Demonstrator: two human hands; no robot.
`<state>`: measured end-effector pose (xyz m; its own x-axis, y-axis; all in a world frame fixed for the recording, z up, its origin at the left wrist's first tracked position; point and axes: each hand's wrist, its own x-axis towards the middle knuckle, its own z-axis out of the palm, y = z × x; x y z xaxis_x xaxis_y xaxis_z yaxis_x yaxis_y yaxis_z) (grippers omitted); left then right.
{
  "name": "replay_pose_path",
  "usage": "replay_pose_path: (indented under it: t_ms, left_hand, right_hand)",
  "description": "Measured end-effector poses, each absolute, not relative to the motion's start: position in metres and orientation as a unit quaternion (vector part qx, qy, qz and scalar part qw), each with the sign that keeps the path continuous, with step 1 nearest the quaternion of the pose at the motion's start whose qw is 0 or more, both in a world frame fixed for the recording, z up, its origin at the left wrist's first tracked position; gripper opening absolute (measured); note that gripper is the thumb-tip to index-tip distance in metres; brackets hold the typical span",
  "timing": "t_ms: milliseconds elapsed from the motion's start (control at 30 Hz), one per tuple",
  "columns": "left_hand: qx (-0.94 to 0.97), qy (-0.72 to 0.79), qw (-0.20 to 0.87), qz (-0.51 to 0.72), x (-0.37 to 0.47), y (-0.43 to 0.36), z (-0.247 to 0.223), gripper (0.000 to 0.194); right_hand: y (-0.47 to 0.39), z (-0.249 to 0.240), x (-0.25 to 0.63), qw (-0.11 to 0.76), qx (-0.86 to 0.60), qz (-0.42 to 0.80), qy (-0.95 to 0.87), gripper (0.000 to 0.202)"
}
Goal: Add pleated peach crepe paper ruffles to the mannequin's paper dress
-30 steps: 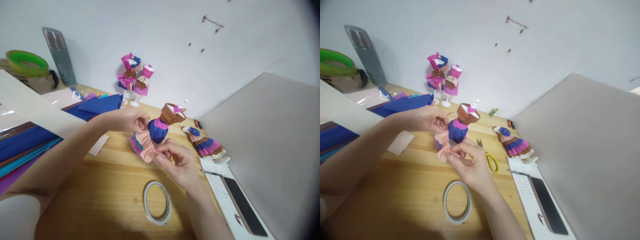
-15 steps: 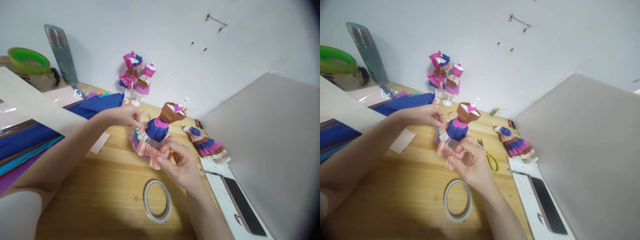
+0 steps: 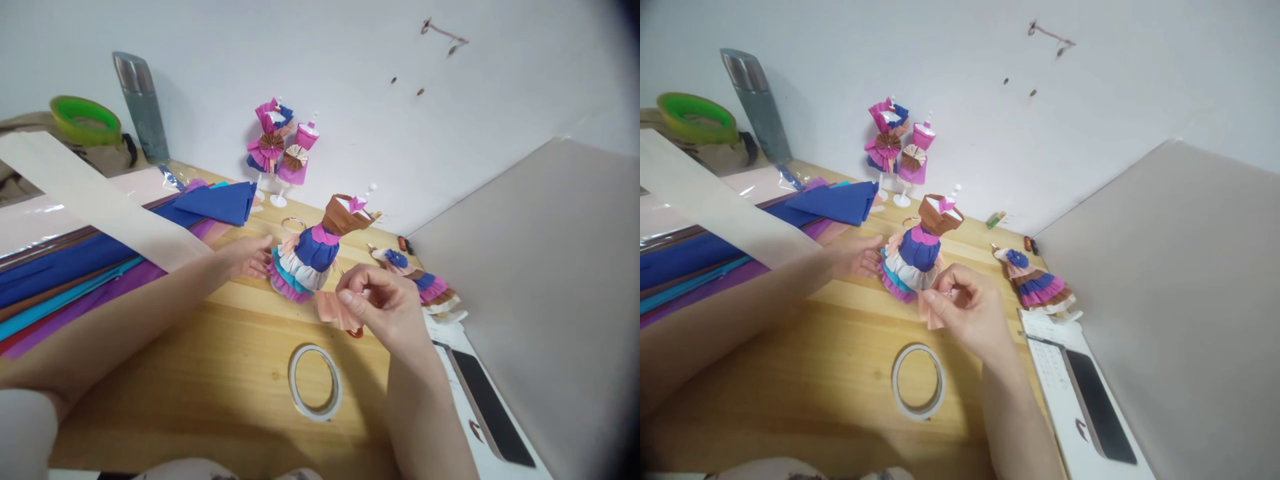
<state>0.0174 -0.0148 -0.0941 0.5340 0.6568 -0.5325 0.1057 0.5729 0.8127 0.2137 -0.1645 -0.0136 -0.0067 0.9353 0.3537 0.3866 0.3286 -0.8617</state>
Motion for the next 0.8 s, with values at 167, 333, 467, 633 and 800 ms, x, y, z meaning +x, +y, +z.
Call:
replay_pose_path:
  t_ms: [167,333,467,633,800]
  left_hand:
    - [0.278,0.456,0.819,0.211,0.032,-0.038,-0.102,0.047]
    - [0.172,0.418,0.83,0.326,0.04,-0.055,-0.107,0.034]
    - [0.168,0.424,0.825,0.333,0.038,-0.065,-0.109,0.037]
    - [0.146,0.431,0.826,0.332,0.035,-0.085,-0.105,0.04]
    - [0.222,0.506,0.768,0.325,0.026,-0.111,-0.102,0.041]
  right_hand:
    - [-0.166,-0.009,0.217,0.496,-0.488,0.286,-0.658,0.042]
    - [-0.17,-0.006,0.221,0.504,-0.461,0.313,-0.66,0.035]
    - [-0.174,-0.002,0.226,0.492,-0.457,0.32,-0.668,0.033]
    - [-0.169,-0.007,0.239,0.462,-0.438,0.377,-0.673,0.034]
    - [-0.158,-0.019,0.249,0.463,-0.412,0.433,-0.654,0.042]
